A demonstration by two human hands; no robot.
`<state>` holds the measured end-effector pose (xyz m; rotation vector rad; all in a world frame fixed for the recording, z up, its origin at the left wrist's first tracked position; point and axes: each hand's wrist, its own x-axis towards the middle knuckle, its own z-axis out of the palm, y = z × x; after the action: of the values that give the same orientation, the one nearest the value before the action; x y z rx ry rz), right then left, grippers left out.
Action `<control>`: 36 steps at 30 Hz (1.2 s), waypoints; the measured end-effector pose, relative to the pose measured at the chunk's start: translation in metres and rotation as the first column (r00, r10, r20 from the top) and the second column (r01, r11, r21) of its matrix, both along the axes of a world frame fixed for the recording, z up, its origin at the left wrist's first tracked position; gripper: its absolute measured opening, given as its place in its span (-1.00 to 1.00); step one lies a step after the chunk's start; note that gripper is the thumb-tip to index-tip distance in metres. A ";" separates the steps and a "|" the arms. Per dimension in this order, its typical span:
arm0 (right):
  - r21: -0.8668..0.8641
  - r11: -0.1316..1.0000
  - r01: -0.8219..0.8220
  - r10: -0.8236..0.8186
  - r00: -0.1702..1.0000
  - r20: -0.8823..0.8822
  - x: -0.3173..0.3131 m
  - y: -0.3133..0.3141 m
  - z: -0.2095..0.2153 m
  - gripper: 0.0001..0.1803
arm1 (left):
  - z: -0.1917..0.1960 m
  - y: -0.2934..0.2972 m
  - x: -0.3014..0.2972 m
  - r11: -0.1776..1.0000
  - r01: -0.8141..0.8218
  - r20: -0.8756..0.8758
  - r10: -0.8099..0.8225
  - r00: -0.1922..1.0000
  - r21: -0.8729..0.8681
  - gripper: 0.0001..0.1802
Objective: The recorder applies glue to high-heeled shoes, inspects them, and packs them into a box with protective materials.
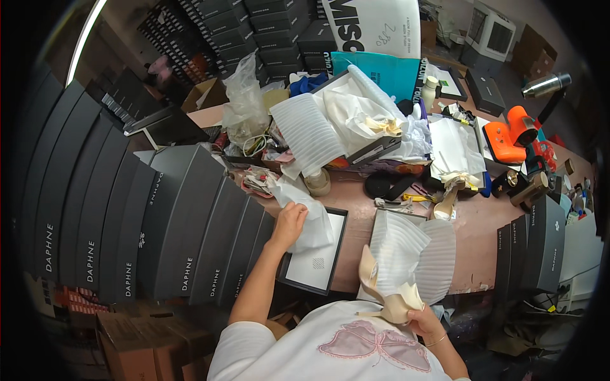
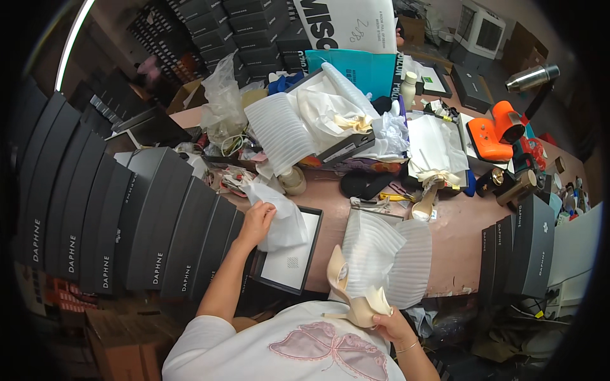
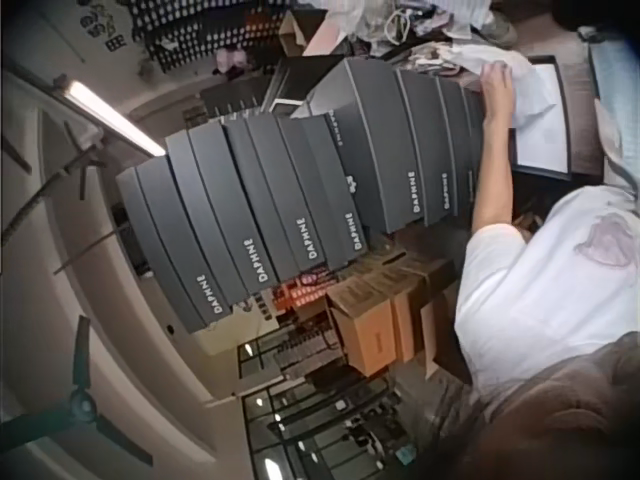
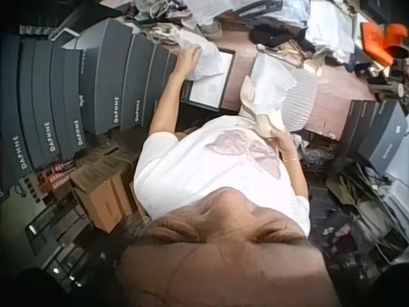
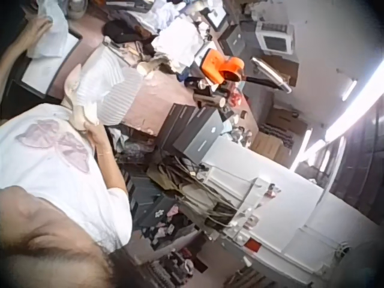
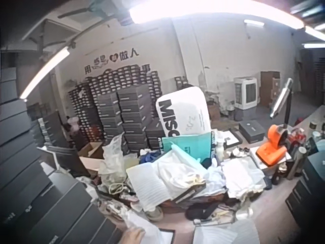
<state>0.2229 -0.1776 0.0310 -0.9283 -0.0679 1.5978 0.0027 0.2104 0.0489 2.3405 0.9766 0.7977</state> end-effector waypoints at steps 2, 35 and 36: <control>0.131 0.989 0.064 -0.073 0.995 0.069 0.014 0.008 0.023 -0.25 | 0.040 -0.036 0.017 0.993 0.120 0.055 -0.120 0.991 0.003 -0.85; 0.170 0.890 0.423 -0.251 0.766 -0.592 -0.002 0.060 0.024 -0.27 | 0.048 -0.101 0.077 0.969 0.167 0.128 -0.145 0.981 -0.183 -0.87; 0.197 0.881 0.430 -0.227 0.750 -0.621 -0.005 0.062 0.026 -0.27 | 0.051 -0.106 0.082 0.968 0.190 0.199 -0.157 0.967 -0.162 -0.85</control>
<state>0.2180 -0.1161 0.0567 -0.1385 0.2481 1.4082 0.0845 0.1043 0.0994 2.1201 0.7211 0.8040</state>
